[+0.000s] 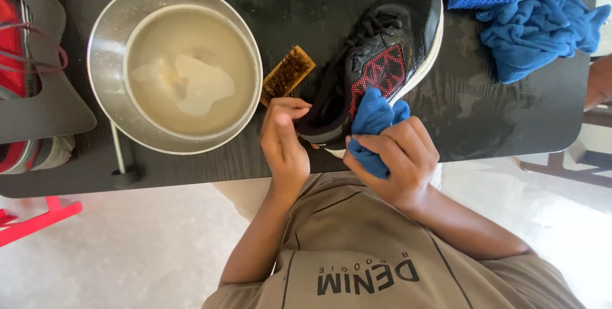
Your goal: The person cleans a black sneaker with red accents using a blue cloth and a brush. They wipe the shoe's exterior and interior, place it on a stand, and then proceed to tie the laces.
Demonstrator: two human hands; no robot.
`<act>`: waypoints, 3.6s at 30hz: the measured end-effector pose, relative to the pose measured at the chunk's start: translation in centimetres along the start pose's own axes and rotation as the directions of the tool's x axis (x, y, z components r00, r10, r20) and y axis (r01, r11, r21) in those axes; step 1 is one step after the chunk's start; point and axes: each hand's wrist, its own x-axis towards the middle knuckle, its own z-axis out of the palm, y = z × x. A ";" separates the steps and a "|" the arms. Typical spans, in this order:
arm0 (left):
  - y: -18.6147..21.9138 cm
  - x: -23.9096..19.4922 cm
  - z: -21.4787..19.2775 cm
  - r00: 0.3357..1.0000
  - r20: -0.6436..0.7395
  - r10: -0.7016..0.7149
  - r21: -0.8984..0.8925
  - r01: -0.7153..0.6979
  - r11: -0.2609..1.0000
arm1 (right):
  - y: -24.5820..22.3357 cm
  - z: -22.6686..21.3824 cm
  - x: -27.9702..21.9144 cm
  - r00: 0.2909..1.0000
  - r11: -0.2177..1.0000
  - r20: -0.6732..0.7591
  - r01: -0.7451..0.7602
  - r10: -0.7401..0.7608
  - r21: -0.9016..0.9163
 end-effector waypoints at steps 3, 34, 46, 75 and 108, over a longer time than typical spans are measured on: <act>0.4 -0.2 0.2 0.999 0.041 -0.006 0.030 0.005 1.000 | 0.4 -0.9 -0.2 0.982 0.969 0.097 -0.177 0.162 0.172; 1.6 -0.5 -0.2 0.982 0.186 0.025 0.093 -0.043 0.995 | 4.2 -1.8 -1.0 0.987 0.996 0.133 0.091 -0.094 0.024; 3.0 -1.2 1.2 0.978 0.206 -0.027 0.334 -0.045 0.942 | 7.0 -6.2 2.4 0.955 0.922 -0.172 -0.280 0.241 -0.266; -0.9 -3.5 0.4 0.965 0.260 0.046 -0.370 0.055 0.927 | -0.1 -3.0 1.5 0.984 0.927 -0.107 -0.094 0.141 0.364; 5.5 -1.4 -0.7 0.846 0.364 -0.390 -0.171 0.472 0.865 | 3.4 -4.1 -1.1 0.450 -0.233 0.783 -0.782 0.430 0.578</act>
